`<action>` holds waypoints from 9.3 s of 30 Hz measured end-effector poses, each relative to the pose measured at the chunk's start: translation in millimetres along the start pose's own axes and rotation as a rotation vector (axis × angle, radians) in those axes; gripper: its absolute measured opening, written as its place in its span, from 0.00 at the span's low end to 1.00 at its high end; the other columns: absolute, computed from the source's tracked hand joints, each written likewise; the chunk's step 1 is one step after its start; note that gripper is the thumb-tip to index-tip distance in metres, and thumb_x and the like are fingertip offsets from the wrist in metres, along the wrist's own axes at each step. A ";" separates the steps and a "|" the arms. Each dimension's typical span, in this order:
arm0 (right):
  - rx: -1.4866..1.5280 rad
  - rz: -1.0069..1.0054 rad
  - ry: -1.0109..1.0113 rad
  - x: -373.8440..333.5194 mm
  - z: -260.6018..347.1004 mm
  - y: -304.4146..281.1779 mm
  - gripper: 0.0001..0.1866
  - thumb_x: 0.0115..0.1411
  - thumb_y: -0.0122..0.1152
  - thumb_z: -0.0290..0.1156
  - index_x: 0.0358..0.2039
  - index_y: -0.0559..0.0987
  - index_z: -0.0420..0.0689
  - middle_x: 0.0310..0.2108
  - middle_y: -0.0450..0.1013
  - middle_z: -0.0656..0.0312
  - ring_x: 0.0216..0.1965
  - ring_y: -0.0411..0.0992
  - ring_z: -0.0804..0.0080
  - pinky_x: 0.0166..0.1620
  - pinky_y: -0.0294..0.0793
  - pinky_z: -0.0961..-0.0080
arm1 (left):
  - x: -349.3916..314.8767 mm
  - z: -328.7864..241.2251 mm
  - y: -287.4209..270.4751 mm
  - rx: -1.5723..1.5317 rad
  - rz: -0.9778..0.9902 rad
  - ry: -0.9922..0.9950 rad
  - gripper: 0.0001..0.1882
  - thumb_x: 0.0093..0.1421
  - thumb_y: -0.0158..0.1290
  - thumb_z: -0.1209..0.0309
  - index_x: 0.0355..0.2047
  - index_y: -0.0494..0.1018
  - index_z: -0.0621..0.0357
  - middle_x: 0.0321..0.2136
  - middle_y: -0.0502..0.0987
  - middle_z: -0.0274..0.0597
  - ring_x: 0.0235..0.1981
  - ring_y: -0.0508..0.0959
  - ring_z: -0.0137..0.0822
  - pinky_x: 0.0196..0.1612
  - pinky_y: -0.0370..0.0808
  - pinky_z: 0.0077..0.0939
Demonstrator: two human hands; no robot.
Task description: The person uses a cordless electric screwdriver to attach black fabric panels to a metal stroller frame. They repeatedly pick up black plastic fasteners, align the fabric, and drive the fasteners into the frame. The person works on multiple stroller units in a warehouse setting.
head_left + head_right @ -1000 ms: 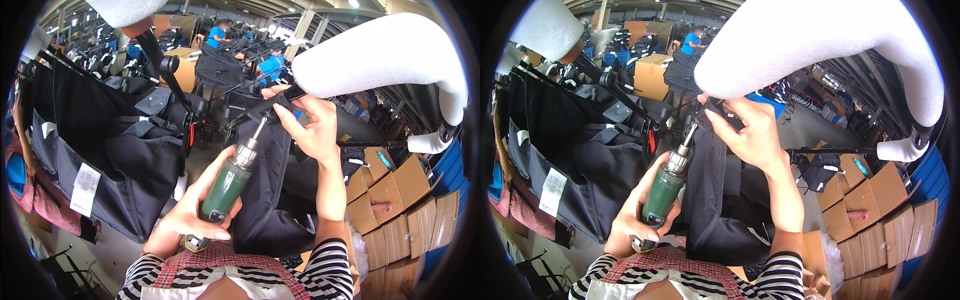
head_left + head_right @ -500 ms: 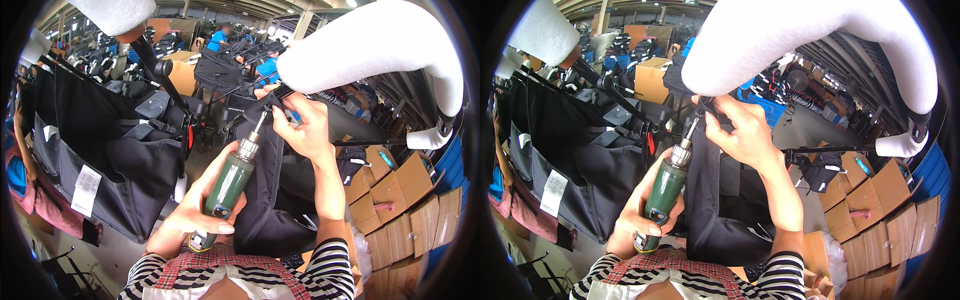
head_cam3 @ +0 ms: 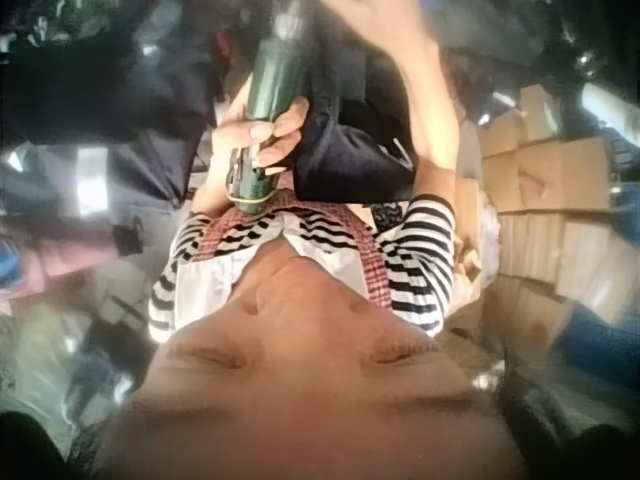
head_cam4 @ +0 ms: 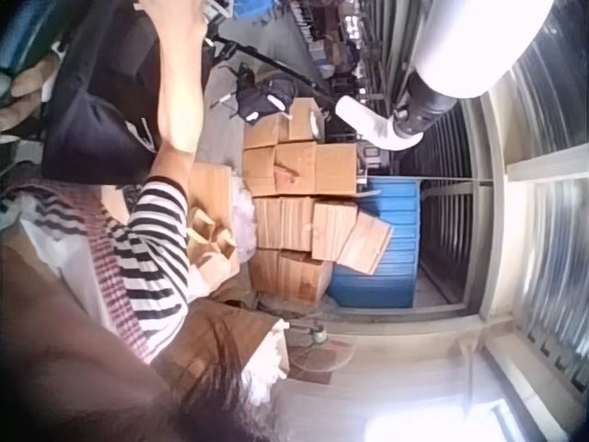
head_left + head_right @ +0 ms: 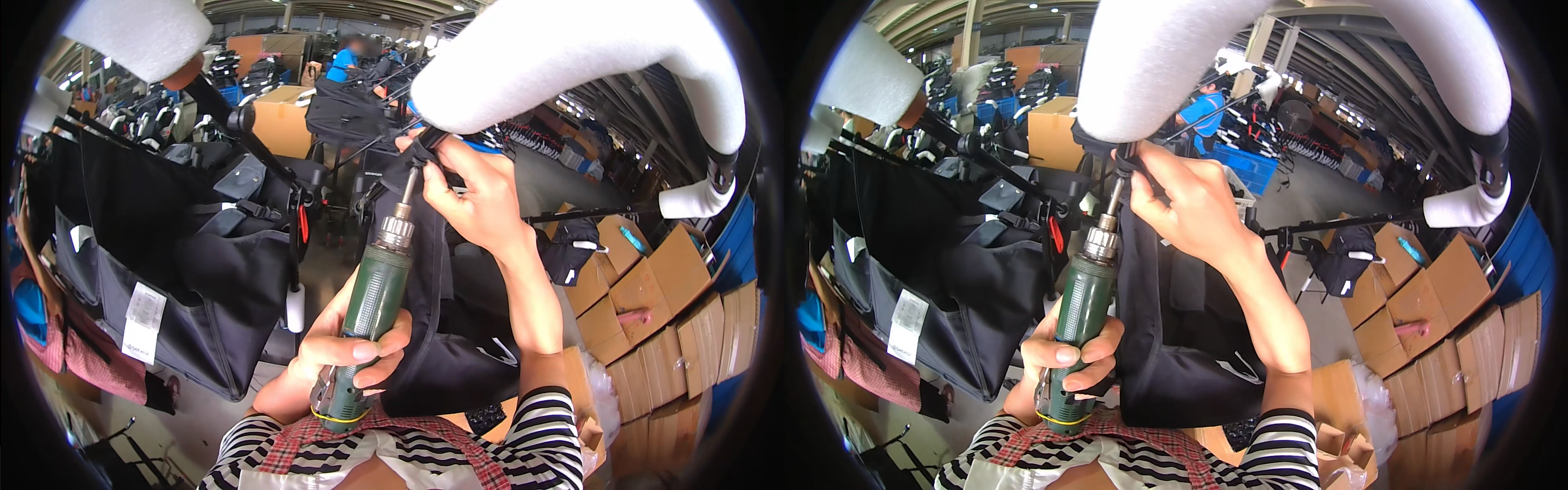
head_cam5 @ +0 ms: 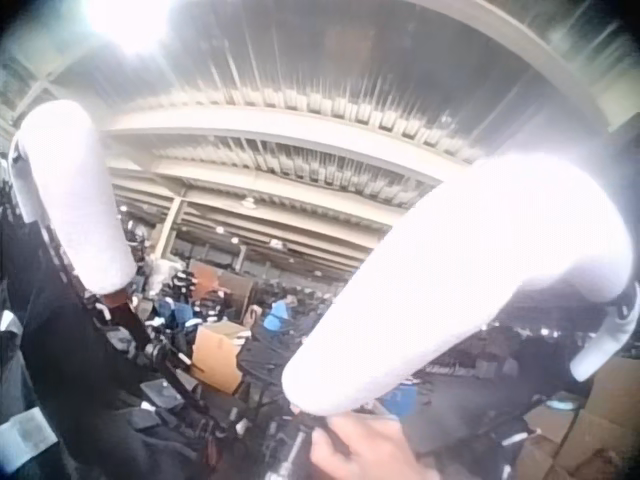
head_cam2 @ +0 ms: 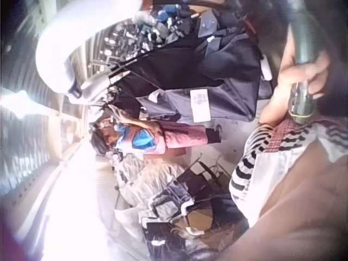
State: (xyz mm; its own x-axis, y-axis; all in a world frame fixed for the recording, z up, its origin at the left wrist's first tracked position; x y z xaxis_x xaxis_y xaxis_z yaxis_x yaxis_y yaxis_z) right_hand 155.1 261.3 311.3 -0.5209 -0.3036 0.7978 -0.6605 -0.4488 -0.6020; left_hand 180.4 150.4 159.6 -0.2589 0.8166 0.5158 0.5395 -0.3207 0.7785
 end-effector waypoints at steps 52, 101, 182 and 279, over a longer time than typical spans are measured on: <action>-0.445 -0.262 1.197 -430.5 -18.4 -181.6 0.07 0.63 0.59 0.29 0.35 0.81 0.40 0.23 0.80 0.60 0.27 0.81 0.73 0.34 0.79 0.75 | -31.3 85.7 -37.5 0.084 0.791 -0.746 0.41 0.33 0.73 0.85 0.46 0.60 0.77 0.29 0.74 0.52 0.24 0.81 0.39 0.25 0.80 0.24; 0.632 -0.689 0.924 -397.2 -26.6 -152.4 0.13 0.63 0.61 0.18 0.49 0.78 0.35 0.35 0.81 0.55 0.34 0.79 0.71 0.41 0.79 0.74 | -32.1 85.3 -60.4 0.303 -0.106 -0.359 0.74 0.31 0.67 0.84 0.74 0.31 0.48 0.25 0.72 0.55 0.14 0.76 0.37 0.17 0.76 0.25; 0.375 -0.186 0.676 -72.3 66.0 78.0 0.13 0.76 0.42 0.33 0.53 0.67 0.39 0.17 0.68 0.64 0.17 0.69 0.78 0.22 0.65 0.75 | -95.1 -42.2 -69.1 0.472 -0.102 0.221 0.69 0.47 0.64 0.81 0.72 0.22 0.37 0.31 0.71 0.48 0.21 0.78 0.35 0.46 0.82 0.51; 0.134 0.042 0.043 -17.5 -32.7 31.6 0.17 0.58 0.63 0.22 0.49 0.80 0.40 0.33 0.81 0.51 0.30 0.82 0.60 0.35 0.78 0.70 | -7.7 -33.8 -52.9 1.007 -0.315 0.158 0.66 0.44 0.69 0.81 0.75 0.37 0.47 0.33 0.72 0.47 0.24 0.78 0.33 0.30 0.79 0.28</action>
State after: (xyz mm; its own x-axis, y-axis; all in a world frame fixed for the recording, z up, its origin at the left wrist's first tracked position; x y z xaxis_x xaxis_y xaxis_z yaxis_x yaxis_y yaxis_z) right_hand 125.7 279.9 277.3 -0.5714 -0.2894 0.7679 -0.5607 -0.5456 -0.6228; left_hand 126.8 144.9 126.5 -0.5641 0.6988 0.4399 0.8251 0.4972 0.2684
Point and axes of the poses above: each hand's wrist, its own x-axis towards the middle knuckle, its own y-axis out of the palm, z = x × y, the point moved 9 cm from there along x, towards the middle knuckle
